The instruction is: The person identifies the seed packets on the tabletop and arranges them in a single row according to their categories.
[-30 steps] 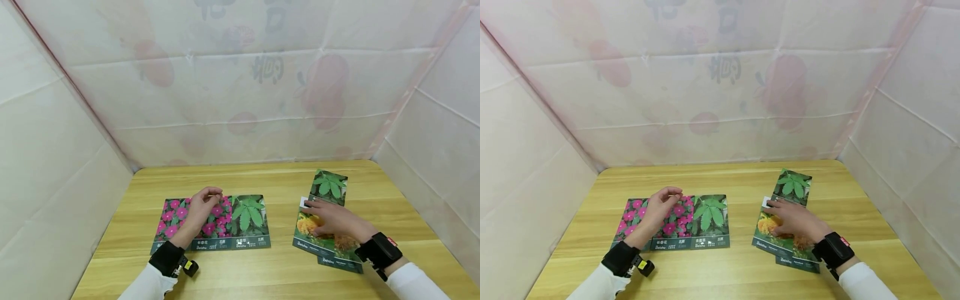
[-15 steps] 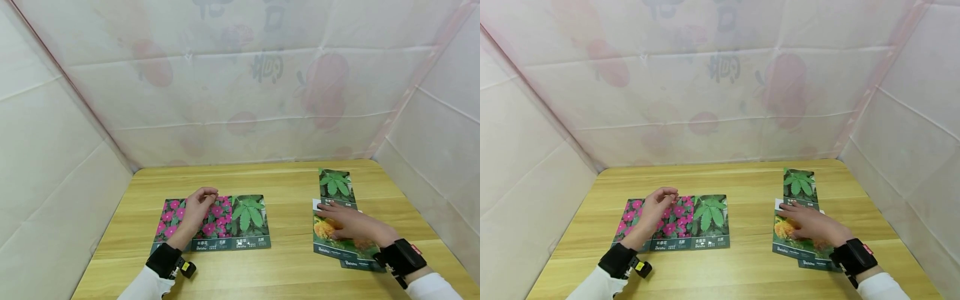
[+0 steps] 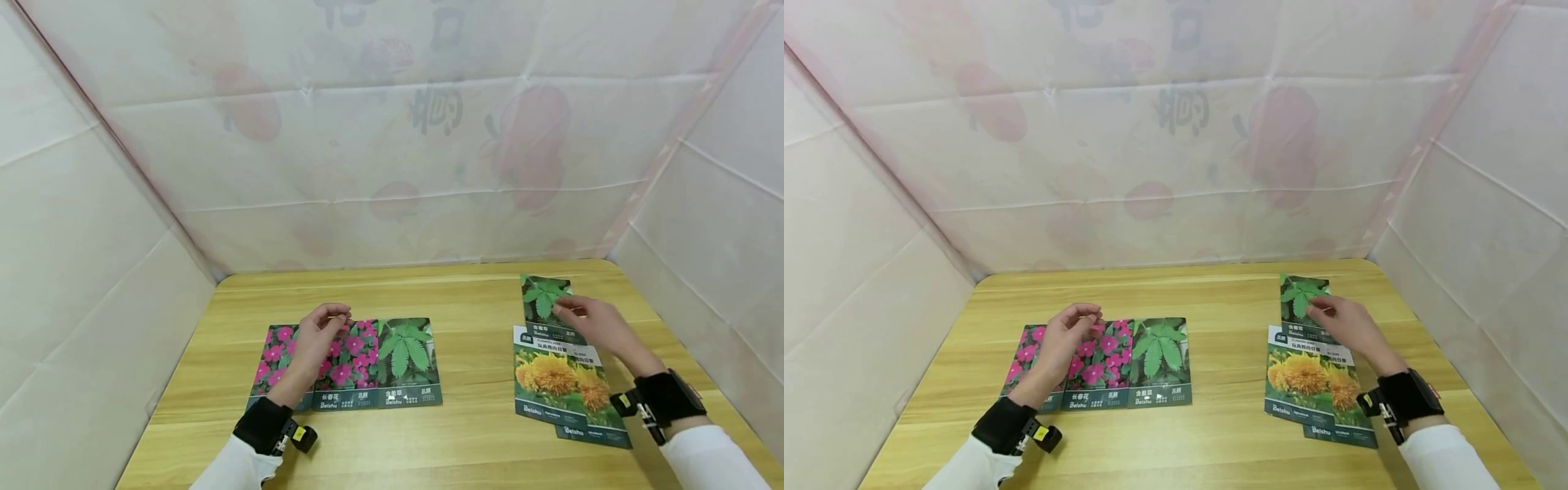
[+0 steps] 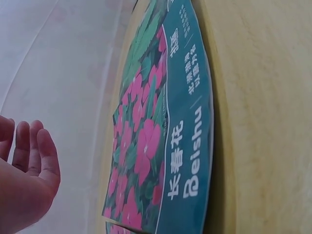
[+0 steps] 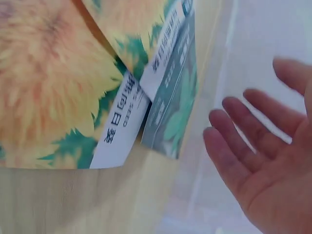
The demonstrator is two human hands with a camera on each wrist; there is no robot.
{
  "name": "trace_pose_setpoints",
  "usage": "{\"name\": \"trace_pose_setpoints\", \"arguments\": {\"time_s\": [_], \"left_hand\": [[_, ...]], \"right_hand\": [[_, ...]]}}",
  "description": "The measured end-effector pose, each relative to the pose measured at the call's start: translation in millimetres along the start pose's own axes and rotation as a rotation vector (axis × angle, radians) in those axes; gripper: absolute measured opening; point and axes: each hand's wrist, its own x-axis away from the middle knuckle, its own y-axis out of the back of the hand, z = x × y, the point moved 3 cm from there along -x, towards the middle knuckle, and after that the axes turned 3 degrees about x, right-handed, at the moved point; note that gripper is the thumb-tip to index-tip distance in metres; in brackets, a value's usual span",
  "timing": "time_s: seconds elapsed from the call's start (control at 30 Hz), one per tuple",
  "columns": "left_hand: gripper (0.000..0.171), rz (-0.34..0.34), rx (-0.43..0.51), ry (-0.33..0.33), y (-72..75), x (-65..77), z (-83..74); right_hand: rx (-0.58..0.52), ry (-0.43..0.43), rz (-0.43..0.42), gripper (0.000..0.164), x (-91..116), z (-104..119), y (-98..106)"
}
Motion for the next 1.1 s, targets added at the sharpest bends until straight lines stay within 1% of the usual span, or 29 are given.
{"name": "trace_pose_setpoints", "arguments": {"time_s": [0.03, 0.07, 0.1, 0.13, 0.2, 0.27, 0.3, 0.37, 0.43, 0.5, 0.57, 0.6, 0.63, 0.67, 0.8, 0.87, 1.0, 1.1], "left_hand": [[0.024, -0.004, 0.004, -0.001, 1.1, 0.4, 0.0], [0.024, -0.006, 0.010, -0.004, 2.2, 0.9, -0.2], [0.023, -0.011, 0.015, -0.004, 3.5, 1.3, -0.2], [0.023, -0.018, 0.011, -0.005, 4.9, 1.7, -0.3], [0.024, -0.029, 0.009, -0.008, 7.8, 2.8, -0.6], [0.024, -0.041, 0.000, -0.009, 10.9, 4.1, -0.9], [0.024, -0.049, -0.007, -0.008, 12.6, 4.8, -0.9], [0.024, -0.057, -0.009, -0.005, 15.3, 6.5, -0.8], [0.025, -0.063, -0.010, 0.005, 17.6, 7.9, -0.2], [0.026, -0.062, -0.008, 0.015, 19.2, 9.0, 0.6], [0.027, -0.059, 0.000, 0.021, 20.4, 9.9, 0.9], [0.027, -0.057, 0.000, 0.019, 21.2, 10.4, 0.7], [0.027, -0.056, -0.002, 0.018, 21.9, 10.7, 0.7], [0.027, -0.055, -0.008, 0.014, 22.6, 11.0, 0.6], [0.024, -0.056, -0.029, -0.001, 25.5, 12.1, 0.3], [0.023, -0.059, -0.035, 0.000, 26.3, 12.8, 0.4], [0.025, -0.064, -0.042, 0.008, 27.7, 14.0, 0.6], [0.024, -0.064, -0.050, 0.005, 28.9, 14.2, 0.8]], "right_hand": [[-0.013, -0.029, -0.014, 0.062, -6.0, -19.5, -4.9], [-0.013, -0.070, -0.025, 0.066, -10.7, -33.2, -7.6], [-0.029, -0.102, -0.026, 0.069, -14.1, -41.3, -7.8], [-0.036, -0.123, -0.040, 0.071, -16.9, -46.3, -7.4], [-0.039, -0.154, -0.062, 0.075, -19.4, -46.4, -4.2], [-0.011, -0.174, -0.086, 0.077, -19.8, -37.0, 1.1], [-0.005, -0.177, -0.087, 0.077, -19.4, -28.9, 4.9], [0.021, -0.186, -0.100, 0.074, -16.5, -7.6, 12.7], [0.040, -0.217, -0.115, 0.069, -12.7, 13.0, 18.9], [0.039, -0.236, -0.123, 0.063, -8.2, 31.8, 24.2], [0.061, -0.255, -0.144, 0.059, -6.1, 39.9, 24.6], [0.055, -0.262, -0.140, 0.060, -6.0, 40.9, 24.6], [0.056, -0.266, -0.134, 0.062, -6.2, 40.3, 23.6], [0.071, -0.272, -0.125, 0.063, -8.4, 33.9, 20.4], [0.142, -0.318, -0.091, 0.072, -17.1, 3.2, 4.1], [0.181, -0.331, -0.082, 0.070, -21.2, -10.7, -4.2], [0.182, -0.317, -0.070, 0.066, -23.1, -18.8, -10.6], [0.175, -0.304, -0.047, 0.067, -22.2, -17.7, -11.3]]}}
